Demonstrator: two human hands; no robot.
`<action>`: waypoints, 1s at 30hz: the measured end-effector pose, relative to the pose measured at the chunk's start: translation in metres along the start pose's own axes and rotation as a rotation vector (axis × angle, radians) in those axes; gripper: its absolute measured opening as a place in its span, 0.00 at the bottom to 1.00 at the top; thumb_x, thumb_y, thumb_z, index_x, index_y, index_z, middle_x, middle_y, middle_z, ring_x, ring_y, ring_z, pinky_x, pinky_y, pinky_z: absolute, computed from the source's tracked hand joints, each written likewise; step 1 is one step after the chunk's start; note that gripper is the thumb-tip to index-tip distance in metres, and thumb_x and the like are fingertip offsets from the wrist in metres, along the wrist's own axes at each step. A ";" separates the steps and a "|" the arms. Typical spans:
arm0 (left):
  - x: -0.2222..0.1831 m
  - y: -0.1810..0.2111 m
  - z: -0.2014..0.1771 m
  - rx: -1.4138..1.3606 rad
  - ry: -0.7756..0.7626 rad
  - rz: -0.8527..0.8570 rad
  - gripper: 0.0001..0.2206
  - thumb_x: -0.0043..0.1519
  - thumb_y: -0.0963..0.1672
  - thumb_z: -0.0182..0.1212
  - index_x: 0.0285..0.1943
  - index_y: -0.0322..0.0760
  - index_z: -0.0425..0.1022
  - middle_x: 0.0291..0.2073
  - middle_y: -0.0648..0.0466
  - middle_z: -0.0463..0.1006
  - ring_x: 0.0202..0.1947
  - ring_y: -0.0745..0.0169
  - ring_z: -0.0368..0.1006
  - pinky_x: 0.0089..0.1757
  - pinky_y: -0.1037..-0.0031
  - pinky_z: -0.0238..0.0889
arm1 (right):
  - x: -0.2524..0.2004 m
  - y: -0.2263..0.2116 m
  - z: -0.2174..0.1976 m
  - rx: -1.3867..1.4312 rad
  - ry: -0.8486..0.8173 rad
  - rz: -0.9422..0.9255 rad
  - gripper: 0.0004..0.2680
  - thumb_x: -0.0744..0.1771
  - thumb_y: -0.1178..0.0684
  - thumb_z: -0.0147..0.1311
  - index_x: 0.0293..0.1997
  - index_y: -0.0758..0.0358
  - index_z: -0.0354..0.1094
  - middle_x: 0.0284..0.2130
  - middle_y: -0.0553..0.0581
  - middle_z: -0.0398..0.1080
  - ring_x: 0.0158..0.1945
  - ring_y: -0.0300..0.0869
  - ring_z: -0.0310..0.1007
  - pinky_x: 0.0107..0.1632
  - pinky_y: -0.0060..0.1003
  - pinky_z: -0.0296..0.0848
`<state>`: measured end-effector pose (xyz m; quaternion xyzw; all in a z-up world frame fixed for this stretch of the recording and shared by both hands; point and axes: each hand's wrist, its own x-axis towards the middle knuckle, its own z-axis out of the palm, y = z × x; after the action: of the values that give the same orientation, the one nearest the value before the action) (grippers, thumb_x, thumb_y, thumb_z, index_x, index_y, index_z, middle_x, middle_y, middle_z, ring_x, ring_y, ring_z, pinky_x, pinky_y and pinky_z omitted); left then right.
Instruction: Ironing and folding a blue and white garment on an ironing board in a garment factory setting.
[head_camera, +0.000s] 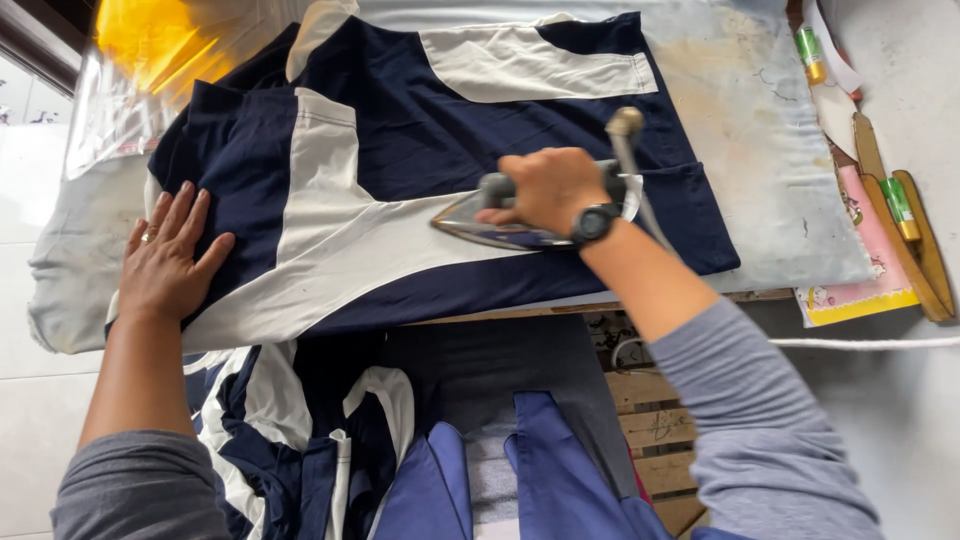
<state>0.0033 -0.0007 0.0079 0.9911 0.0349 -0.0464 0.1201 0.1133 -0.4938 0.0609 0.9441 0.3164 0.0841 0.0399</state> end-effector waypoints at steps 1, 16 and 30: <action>0.000 -0.001 0.001 -0.001 0.002 0.009 0.35 0.66 0.59 0.35 0.82 0.50 0.46 0.81 0.59 0.42 0.79 0.58 0.34 0.69 0.57 0.27 | -0.012 0.012 -0.004 -0.014 -0.020 0.019 0.30 0.61 0.11 0.47 0.29 0.53 0.67 0.23 0.52 0.76 0.24 0.50 0.76 0.20 0.44 0.67; 0.000 0.007 -0.002 0.015 -0.020 -0.051 0.36 0.65 0.60 0.34 0.82 0.51 0.45 0.81 0.61 0.40 0.79 0.61 0.32 0.70 0.59 0.25 | -0.081 0.062 -0.033 -0.002 -0.203 0.199 0.30 0.60 0.10 0.40 0.29 0.47 0.73 0.20 0.45 0.73 0.22 0.39 0.73 0.22 0.31 0.66; 0.003 -0.002 0.007 0.031 -0.007 -0.024 0.35 0.65 0.60 0.34 0.82 0.49 0.45 0.81 0.59 0.41 0.79 0.59 0.33 0.70 0.58 0.26 | -0.136 0.103 -0.043 -0.001 -0.093 0.414 0.22 0.65 0.18 0.47 0.34 0.42 0.76 0.19 0.47 0.70 0.20 0.40 0.68 0.19 0.33 0.60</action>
<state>0.0056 -0.0004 -0.0001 0.9921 0.0458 -0.0516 0.1044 0.0590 -0.6567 0.0983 0.9917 0.1136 0.0472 0.0365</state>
